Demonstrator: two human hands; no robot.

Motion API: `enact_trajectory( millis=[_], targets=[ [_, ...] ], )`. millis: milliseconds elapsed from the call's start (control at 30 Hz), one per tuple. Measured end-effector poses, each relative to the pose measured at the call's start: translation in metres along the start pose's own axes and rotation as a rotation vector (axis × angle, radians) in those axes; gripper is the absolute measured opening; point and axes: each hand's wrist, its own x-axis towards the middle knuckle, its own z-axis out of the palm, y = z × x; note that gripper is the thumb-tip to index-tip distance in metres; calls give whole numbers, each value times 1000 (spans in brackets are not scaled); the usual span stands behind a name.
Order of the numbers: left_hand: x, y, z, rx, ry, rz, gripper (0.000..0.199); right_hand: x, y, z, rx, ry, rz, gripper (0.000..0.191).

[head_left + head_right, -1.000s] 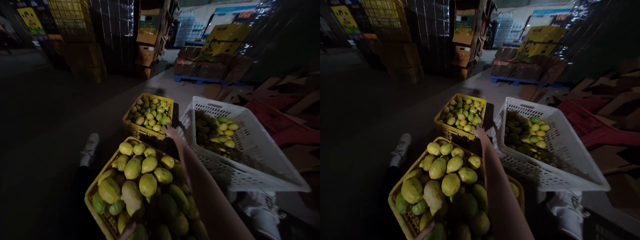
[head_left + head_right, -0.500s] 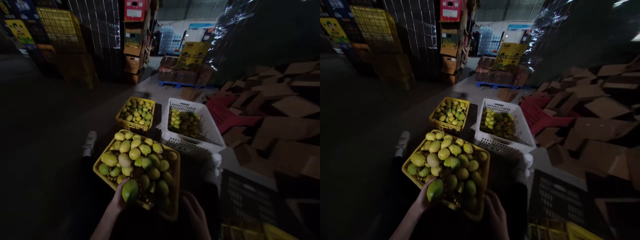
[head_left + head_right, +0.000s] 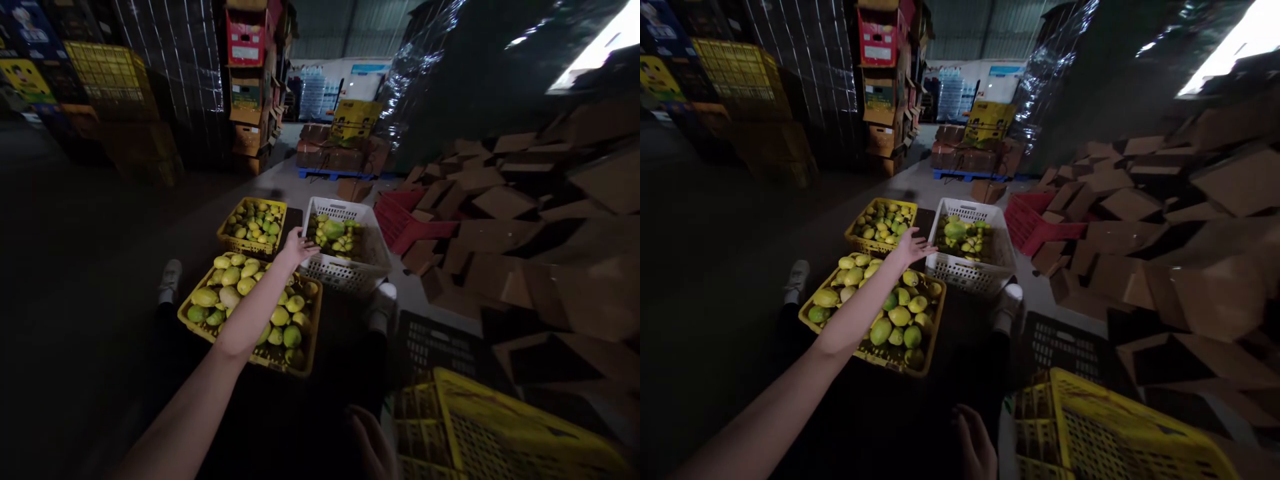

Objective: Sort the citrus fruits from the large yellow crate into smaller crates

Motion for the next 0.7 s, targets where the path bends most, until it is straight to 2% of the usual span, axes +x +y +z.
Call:
enact_trajectory(
  millis=[33,100,167,267,333,400,433,500,567,633,700],
  targets=[
    [-3,3,-7,42,33,47,17,3,-2,-1,5,18,-10,48],
    [-22,-4,-41,116,96,154,5,8,-2,1,11,30,-17,48],
    [-52,-24,-95,192,177,272,8,11,5,8,11,4,0,46],
    [-101,-72,-192,347,269,351,18,13,18,27,-10,-80,33,47],
    [-127,-107,-250,747,311,392,19,17,23,45,-18,-170,15,46],
    [-143,-140,-293,1116,343,326,33,24,21,68,-19,-289,-41,44],
    [-147,-153,-307,1269,322,309,44,30,17,81,-24,-347,-79,41],
    [-149,-171,-323,1473,263,302,59,47,1,109,-73,-430,-164,37],
    [-147,-179,-326,1550,253,309,67,71,-21,141,-163,-409,-314,31],
    [-144,-181,-324,1573,280,302,73,96,-46,174,-318,-362,-471,35],
    [-142,-179,-322,1613,268,287,78,119,-65,206,-460,-361,-510,45]
  ],
)
